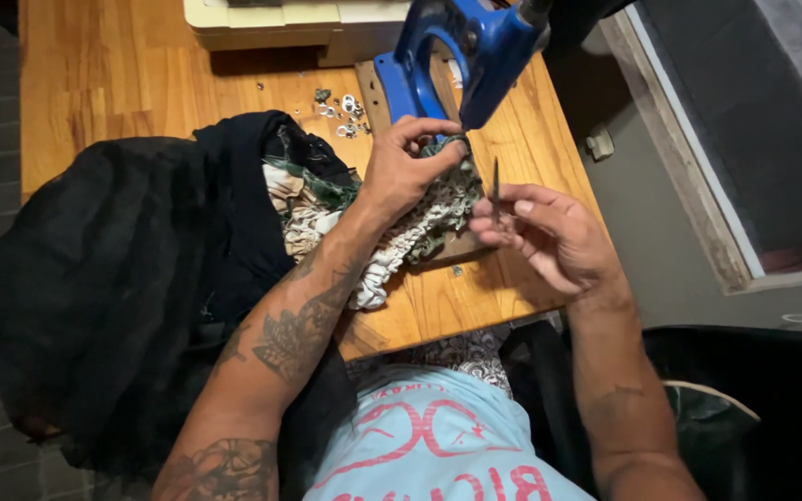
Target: Attaching metal studs to a garment using a manual press and trimming with scissors
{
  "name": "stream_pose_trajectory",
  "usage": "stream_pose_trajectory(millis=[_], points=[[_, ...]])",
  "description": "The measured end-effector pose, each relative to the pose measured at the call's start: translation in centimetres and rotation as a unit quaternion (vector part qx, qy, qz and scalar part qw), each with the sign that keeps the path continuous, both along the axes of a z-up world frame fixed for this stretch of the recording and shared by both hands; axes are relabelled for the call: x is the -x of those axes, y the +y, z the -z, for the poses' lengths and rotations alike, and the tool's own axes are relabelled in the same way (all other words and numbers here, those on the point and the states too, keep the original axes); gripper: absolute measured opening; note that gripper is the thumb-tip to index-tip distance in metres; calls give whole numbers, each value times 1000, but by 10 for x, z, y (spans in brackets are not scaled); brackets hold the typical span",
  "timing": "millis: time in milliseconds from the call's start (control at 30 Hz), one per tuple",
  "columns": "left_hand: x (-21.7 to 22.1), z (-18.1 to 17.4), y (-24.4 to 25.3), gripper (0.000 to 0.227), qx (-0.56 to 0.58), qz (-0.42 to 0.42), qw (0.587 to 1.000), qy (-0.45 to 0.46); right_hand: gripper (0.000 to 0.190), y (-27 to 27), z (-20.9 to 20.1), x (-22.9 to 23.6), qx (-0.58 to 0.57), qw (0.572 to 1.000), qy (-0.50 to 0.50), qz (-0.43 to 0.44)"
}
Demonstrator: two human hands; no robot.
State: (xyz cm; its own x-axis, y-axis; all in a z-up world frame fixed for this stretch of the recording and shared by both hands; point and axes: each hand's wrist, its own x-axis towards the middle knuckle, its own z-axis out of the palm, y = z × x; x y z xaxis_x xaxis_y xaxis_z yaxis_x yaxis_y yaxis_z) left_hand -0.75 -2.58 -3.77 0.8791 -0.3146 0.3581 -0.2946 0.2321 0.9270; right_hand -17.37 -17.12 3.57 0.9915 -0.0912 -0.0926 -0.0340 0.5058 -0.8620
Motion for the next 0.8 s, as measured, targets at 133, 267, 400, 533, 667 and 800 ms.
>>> stream_pose_trajectory(millis=[133, 267, 400, 533, 667, 800], points=[[0, -2, 3, 27, -7, 2, 1000, 7, 35, -5, 12, 1, -29, 999, 9, 18], [0, -3, 5, 27, -20, 8, 1000, 8, 44, -15, 27, -4, -17, 1000, 17, 6], [0, -1, 5, 27, -20, 6, 1000, -3, 35, -21, 35, -11, 4, 999, 35, 1], [0, 0, 6, 25, -27, 7, 1000, 7, 33, -17, 19, -20, -17, 999, 41, -27], [0, -2, 5, 25, -5, 14, 1000, 8, 30, -20, 15, -33, 0, 999, 35, -35], [-1, -4, 6, 26, 2, 16, 1000, 2, 25, -19, 1, -45, 45, 998, 53, -10]])
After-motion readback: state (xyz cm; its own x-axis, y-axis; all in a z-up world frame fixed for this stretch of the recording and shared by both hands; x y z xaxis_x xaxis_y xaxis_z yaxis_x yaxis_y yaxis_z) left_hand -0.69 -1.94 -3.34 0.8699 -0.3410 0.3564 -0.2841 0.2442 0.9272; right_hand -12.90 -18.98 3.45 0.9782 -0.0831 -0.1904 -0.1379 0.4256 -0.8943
